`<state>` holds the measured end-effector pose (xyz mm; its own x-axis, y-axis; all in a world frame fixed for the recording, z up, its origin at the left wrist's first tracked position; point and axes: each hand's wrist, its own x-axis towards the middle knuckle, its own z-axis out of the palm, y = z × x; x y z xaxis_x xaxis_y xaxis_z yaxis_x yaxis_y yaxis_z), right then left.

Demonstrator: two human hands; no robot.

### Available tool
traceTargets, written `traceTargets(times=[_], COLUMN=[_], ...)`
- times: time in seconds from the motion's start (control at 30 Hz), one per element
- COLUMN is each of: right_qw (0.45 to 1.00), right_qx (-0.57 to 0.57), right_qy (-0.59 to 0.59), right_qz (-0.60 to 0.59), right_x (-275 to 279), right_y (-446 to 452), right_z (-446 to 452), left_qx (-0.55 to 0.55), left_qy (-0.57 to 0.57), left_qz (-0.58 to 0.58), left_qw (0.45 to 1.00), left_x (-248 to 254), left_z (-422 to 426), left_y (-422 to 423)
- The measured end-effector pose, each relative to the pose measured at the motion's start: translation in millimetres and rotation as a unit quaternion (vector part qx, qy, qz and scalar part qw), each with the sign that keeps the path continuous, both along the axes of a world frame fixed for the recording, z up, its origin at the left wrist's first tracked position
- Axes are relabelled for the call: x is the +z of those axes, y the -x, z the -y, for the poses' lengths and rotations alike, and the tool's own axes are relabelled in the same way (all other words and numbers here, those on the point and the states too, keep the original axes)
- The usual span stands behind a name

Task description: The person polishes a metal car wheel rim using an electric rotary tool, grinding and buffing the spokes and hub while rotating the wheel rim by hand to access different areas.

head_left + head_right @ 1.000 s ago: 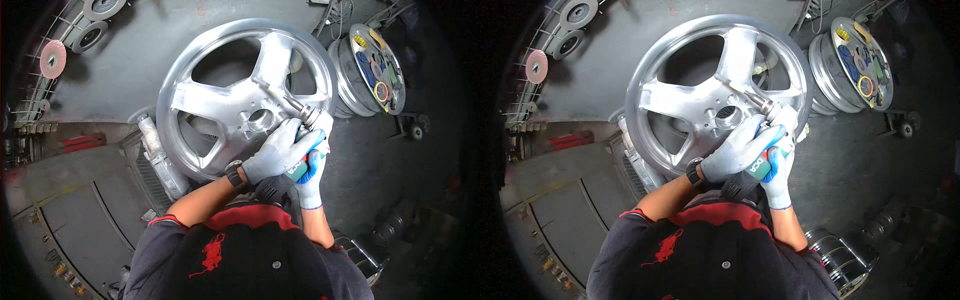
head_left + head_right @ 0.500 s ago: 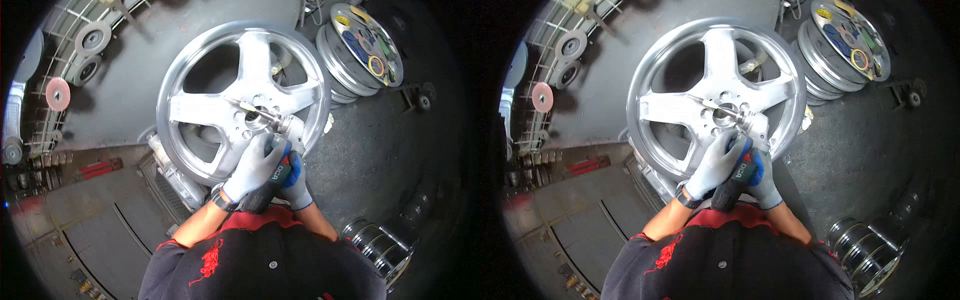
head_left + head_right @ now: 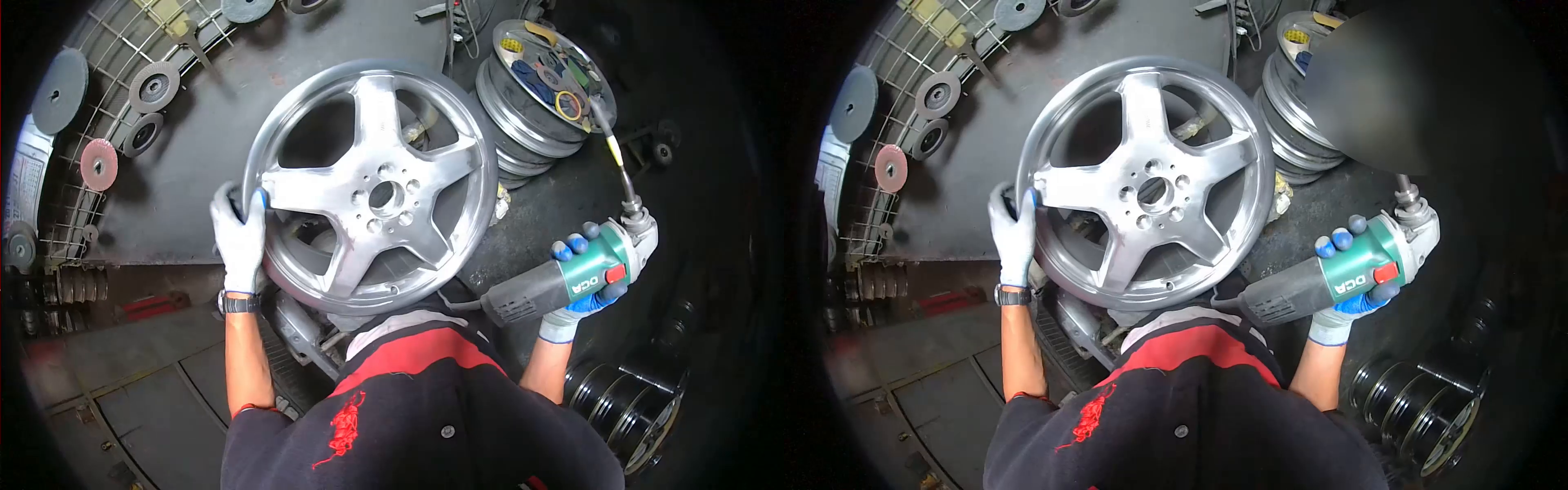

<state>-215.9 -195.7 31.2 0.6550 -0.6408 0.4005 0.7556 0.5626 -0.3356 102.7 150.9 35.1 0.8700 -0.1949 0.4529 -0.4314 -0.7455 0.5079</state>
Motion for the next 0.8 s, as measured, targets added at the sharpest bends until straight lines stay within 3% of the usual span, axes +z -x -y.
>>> traceTargets(times=[0.03,0.07,0.13,0.27,0.47,0.53,0.6,0.73,0.8], right_qw=[1.000,1.000,0.988,0.963,0.924,0.925,0.906,0.899,0.894], right_qx=[0.020,0.021,-0.016,0.024,0.028,0.035,0.059,0.046,0.067], right_qy=[0.005,0.006,-0.001,0.019,0.143,0.143,0.207,0.210,0.221], right_qz=[-0.005,-0.004,-0.151,-0.270,-0.353,-0.350,-0.365,-0.381,-0.383], right_x=[-2,-5,-15,-29,-8,-8,-7,-15,-16], right_y=[3,6,12,19,23,27,31,44,47], right_z=[6,9,10,11,41,60,82,107,115], left_qx=[-0.010,0.030,0.063,0.107,0.129,0.152,0.159,0.168,0.158], left_qy=[0.042,0.032,0.086,0.087,0.101,0.103,0.098,0.088,0.120], left_qz=[-0.079,-0.062,-0.112,-0.085,-0.024,-0.066,-0.050,-0.040,-0.096], left_qw=[0.996,0.997,0.988,0.987,0.986,0.981,0.981,0.981,0.975], left_x=[-6,-13,-17,-19,-22,-24,-27,-29,-26], left_z=[1,6,5,8,15,13,12,11,9], left_y=[6,15,17,27,32,32,33,33,33])
